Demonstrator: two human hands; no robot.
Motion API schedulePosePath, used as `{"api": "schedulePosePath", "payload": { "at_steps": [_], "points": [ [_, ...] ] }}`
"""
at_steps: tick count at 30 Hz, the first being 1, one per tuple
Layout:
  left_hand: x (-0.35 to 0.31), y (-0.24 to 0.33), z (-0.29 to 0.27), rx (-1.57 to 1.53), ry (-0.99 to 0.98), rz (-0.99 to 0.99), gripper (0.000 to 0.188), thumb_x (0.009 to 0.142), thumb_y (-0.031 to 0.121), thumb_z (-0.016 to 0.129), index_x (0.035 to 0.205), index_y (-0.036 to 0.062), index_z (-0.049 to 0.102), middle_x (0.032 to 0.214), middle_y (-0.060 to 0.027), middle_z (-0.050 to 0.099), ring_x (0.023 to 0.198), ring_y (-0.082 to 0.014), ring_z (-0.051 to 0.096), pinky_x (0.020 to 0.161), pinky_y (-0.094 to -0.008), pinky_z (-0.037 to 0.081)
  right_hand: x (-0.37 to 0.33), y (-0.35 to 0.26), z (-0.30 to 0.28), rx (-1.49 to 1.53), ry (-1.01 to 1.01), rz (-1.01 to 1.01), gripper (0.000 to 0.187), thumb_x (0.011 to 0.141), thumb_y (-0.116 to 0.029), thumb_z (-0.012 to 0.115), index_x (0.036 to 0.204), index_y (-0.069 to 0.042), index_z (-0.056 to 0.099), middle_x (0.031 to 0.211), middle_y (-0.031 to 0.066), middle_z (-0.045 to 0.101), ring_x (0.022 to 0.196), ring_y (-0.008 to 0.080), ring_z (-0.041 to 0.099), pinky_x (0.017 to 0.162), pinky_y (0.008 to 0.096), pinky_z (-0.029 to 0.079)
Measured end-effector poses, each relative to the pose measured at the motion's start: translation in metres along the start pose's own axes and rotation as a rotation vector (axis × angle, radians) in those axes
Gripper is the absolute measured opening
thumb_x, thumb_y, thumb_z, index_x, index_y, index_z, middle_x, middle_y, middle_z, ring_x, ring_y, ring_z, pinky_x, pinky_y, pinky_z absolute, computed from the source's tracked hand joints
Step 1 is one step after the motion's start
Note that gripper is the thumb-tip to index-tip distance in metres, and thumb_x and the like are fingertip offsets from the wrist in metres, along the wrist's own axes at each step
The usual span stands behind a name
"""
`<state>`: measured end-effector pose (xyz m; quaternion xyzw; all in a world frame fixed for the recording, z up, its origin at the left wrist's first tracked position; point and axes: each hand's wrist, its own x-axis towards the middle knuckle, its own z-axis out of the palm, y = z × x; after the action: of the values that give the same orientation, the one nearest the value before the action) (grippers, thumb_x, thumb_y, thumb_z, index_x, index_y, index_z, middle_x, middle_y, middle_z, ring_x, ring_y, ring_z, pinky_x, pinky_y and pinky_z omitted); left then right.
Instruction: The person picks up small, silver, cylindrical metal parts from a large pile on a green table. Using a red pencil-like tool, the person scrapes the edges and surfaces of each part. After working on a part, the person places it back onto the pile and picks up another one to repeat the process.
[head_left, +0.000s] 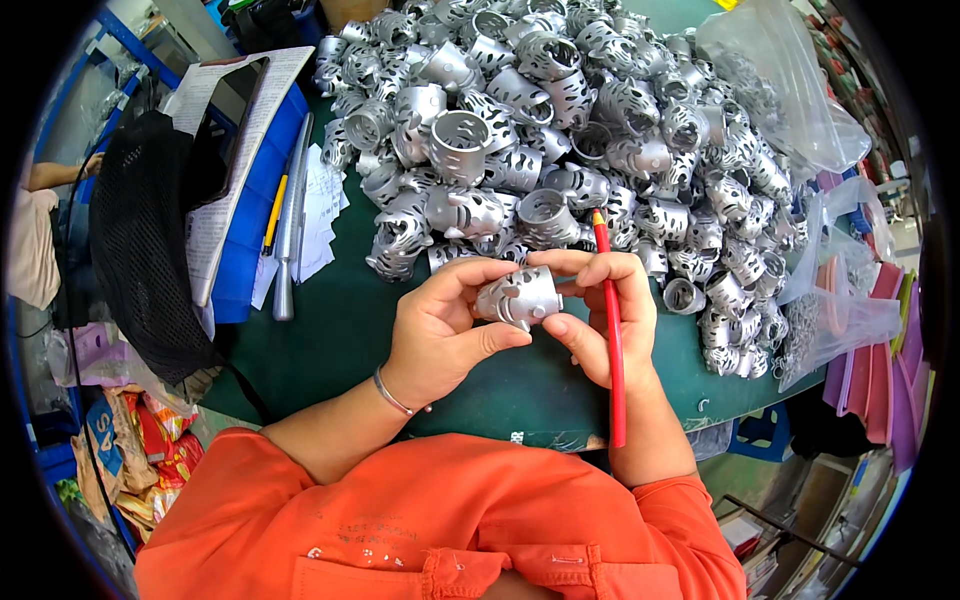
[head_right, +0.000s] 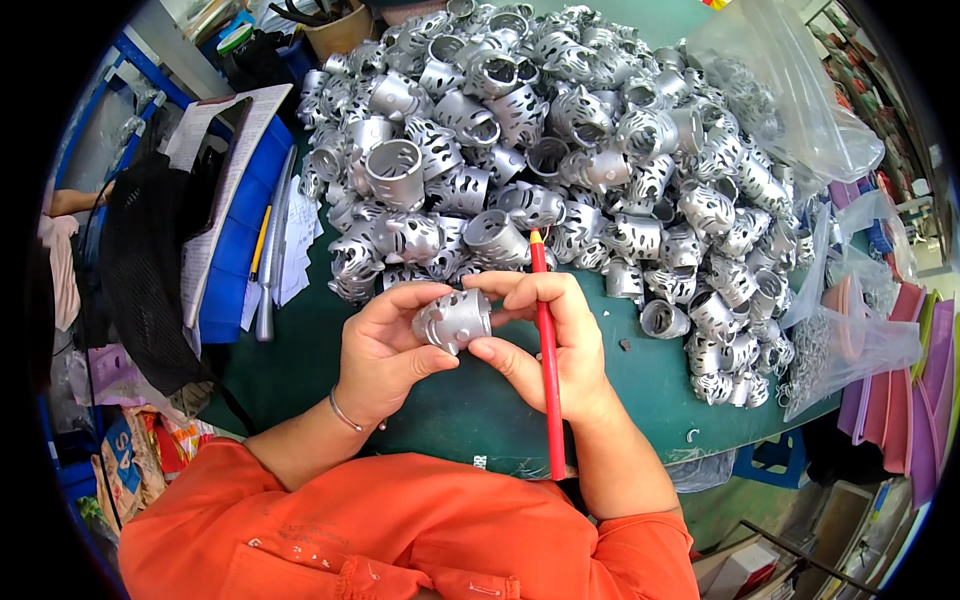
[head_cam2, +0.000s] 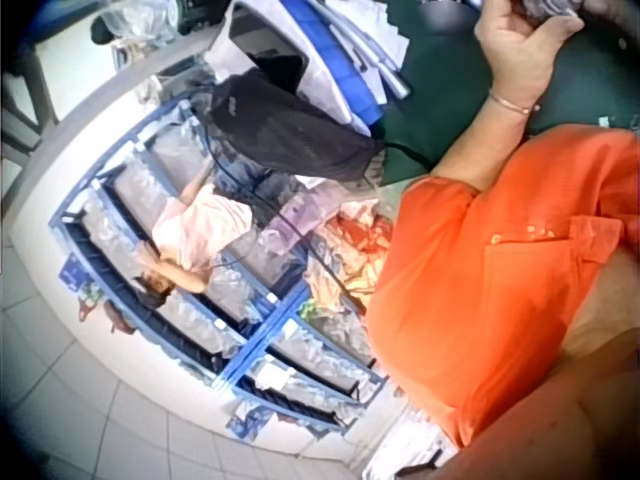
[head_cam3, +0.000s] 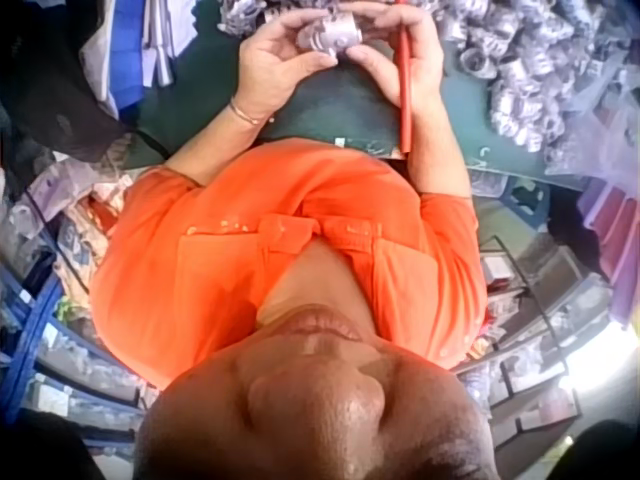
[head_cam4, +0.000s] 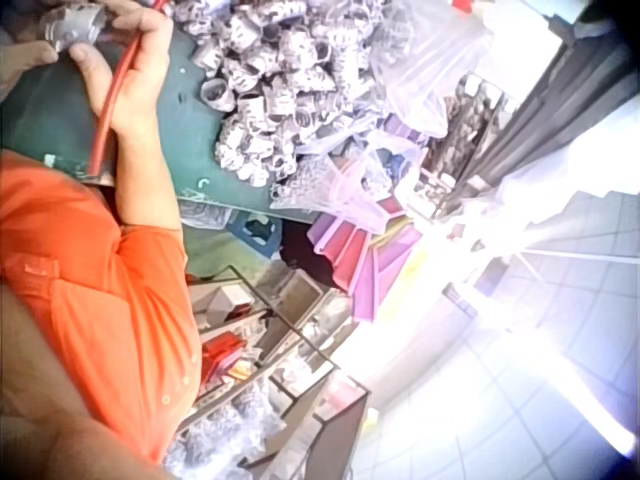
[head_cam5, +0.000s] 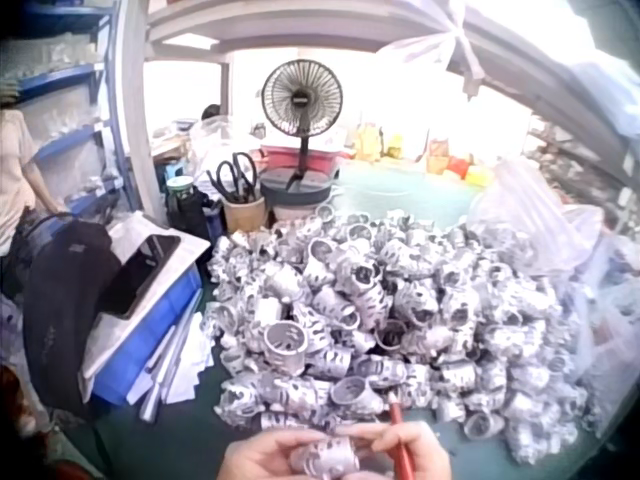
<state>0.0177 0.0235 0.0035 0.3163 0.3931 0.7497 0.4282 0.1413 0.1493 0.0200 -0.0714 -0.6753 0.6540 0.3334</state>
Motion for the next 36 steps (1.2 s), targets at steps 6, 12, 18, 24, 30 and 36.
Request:
{"api": "schedulePosePath", "payload": {
  "at_steps": [6,12,18,24,30,36],
  "points": [
    [0.002,0.000,0.001,0.233,-0.052,0.208,0.052,0.065,-0.011,0.071,0.113,-0.0005,0.051,0.115,-0.0084,0.049,0.104,-0.0171,0.053,0.086,-0.0282,0.047,0.000,0.003,-0.006,-0.032,-0.004,0.009,0.036,0.078,-0.012,0.069,0.099,-0.003,0.041,0.110,0.0203,0.056,0.092,0.0207,0.058,0.074,0.0290,0.048],
    [0.001,0.001,0.007,0.129,0.007,0.095,0.054,0.066,-0.012,0.070,0.115,-0.0008,0.049,0.113,-0.0098,0.050,0.103,-0.0171,0.053,0.086,-0.0292,0.048,0.000,-0.004,-0.002,0.185,0.017,0.137,0.034,0.076,-0.005,0.069,0.092,-0.005,0.038,0.108,0.0226,0.055,0.088,0.0219,0.060,0.070,0.0294,0.051],
    [-0.002,0.005,0.003,-0.018,0.000,-0.085,0.053,0.069,-0.011,0.069,0.116,-0.0012,0.048,0.105,-0.0096,0.054,0.099,-0.0167,0.056,0.085,-0.0299,0.049,0.003,-0.003,-0.003,0.268,-0.028,0.030,0.039,0.074,0.004,0.067,0.094,-0.008,0.036,0.114,0.0251,0.052,0.102,0.0257,0.055,0.077,0.0334,0.051],
    [-0.001,0.002,0.002,0.105,0.016,0.088,0.047,0.069,-0.008,0.070,0.113,-0.0019,0.052,0.107,-0.0073,0.052,0.097,-0.0146,0.054,0.082,-0.0277,0.049,0.002,-0.004,-0.001,0.215,-0.028,0.063,0.044,0.071,0.005,0.069,0.096,-0.009,0.036,0.114,0.0238,0.051,0.103,0.0241,0.054,0.080,0.0312,0.048],
    [0.001,0.001,-0.002,0.283,-0.012,0.232,0.046,0.070,-0.008,0.069,0.112,-0.0007,0.053,0.110,-0.0073,0.049,0.099,-0.0148,0.053,0.081,-0.0265,0.048,0.001,0.000,-0.004,0.055,-0.054,0.071,0.046,0.067,0.002,0.074,0.094,-0.008,0.038,0.110,0.0214,0.054,0.096,0.0207,0.056,0.074,0.0280,0.047],
    [0.002,-0.001,0.002,0.114,-0.004,0.147,0.042,0.074,-0.009,0.065,0.113,-0.0003,0.052,0.111,-0.0080,0.050,0.102,-0.0166,0.053,0.085,-0.0275,0.048,0.005,-0.004,-0.002,-0.123,-0.032,-0.166,0.048,0.065,-0.001,0.077,0.092,-0.008,0.038,0.104,0.0212,0.056,0.090,0.0221,0.059,0.072,0.0301,0.050]
  ]
}}
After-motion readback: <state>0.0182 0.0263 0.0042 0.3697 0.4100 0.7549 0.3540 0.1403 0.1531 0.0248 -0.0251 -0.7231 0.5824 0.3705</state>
